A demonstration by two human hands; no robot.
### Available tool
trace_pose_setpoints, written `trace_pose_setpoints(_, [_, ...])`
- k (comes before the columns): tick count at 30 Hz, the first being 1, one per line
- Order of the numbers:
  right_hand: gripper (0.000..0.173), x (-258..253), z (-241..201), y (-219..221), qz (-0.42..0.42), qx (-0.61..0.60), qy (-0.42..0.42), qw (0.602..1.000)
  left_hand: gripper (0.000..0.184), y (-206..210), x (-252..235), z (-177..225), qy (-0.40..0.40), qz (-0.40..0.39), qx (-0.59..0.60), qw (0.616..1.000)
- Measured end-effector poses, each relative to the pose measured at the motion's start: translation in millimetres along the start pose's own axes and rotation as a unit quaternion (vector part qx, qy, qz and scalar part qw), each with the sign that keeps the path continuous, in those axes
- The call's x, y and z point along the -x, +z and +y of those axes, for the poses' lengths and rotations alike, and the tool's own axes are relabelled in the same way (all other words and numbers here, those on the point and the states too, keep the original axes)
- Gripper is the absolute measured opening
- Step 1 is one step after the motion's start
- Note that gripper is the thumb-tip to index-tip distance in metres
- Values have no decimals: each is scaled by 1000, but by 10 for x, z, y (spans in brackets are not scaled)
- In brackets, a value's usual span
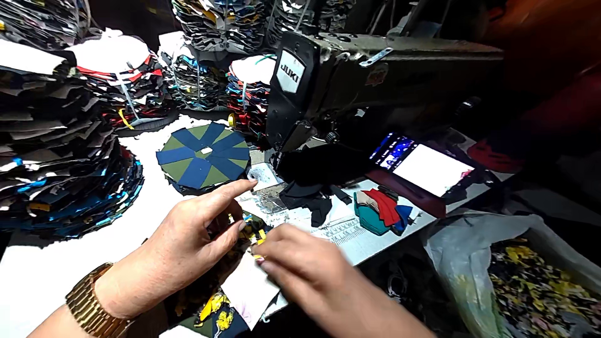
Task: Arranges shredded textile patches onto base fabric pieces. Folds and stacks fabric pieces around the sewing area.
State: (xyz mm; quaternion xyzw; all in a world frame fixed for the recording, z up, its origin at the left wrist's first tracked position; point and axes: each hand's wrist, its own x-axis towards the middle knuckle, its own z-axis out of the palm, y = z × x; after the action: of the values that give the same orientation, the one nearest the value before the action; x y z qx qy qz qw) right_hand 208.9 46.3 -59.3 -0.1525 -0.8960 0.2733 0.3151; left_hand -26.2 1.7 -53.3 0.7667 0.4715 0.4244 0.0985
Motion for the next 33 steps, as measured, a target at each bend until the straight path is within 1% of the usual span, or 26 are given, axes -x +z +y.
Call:
trace_pose_setpoints(3, [17,-63,186,-300,92,128,27,987,51,-10,9,1,-15,4,17,1000])
trace_pose_setpoints(5, [16,-119,367,-426,117,194,46,973,51,-4,6,-4,-18,7,25,1000])
trace_pose_setpoints(8, [17,-188,622,-487,90,235,55,966,52,21,7,-20,-17,13,19,1000])
trace_pose_setpoints(11, [17,-234,758,-489,52,256,56,964,51,28,4,-41,-16,21,11,1000])
trace_pose_setpoints(18, [11,-238,814,-509,32,257,45,965,51,40,12,-60,-20,22,8,1000])
trace_pose_setpoints(20, [9,-244,827,-501,36,252,41,966,50,38,15,-59,-22,19,8,1000])
trace_pose_setpoints(23, [12,-252,850,-516,54,220,51,973,50,37,16,-61,-22,17,12,1000])
trace_pose_setpoints(26, [15,-265,839,-547,133,191,64,970,50,39,13,-50,-29,25,14,999])
trace_pose_setpoints(29, [15,-295,667,-568,211,164,61,962,51,29,6,-11,-45,35,54,997])
trace_pose_setpoints(31, [11,-295,463,-546,210,81,55,973,54,13,-14,47,-67,28,109,991])
trace_pose_setpoints(33, [11,-267,254,-477,161,-32,75,984,61,-12,-25,110,-90,6,181,979])
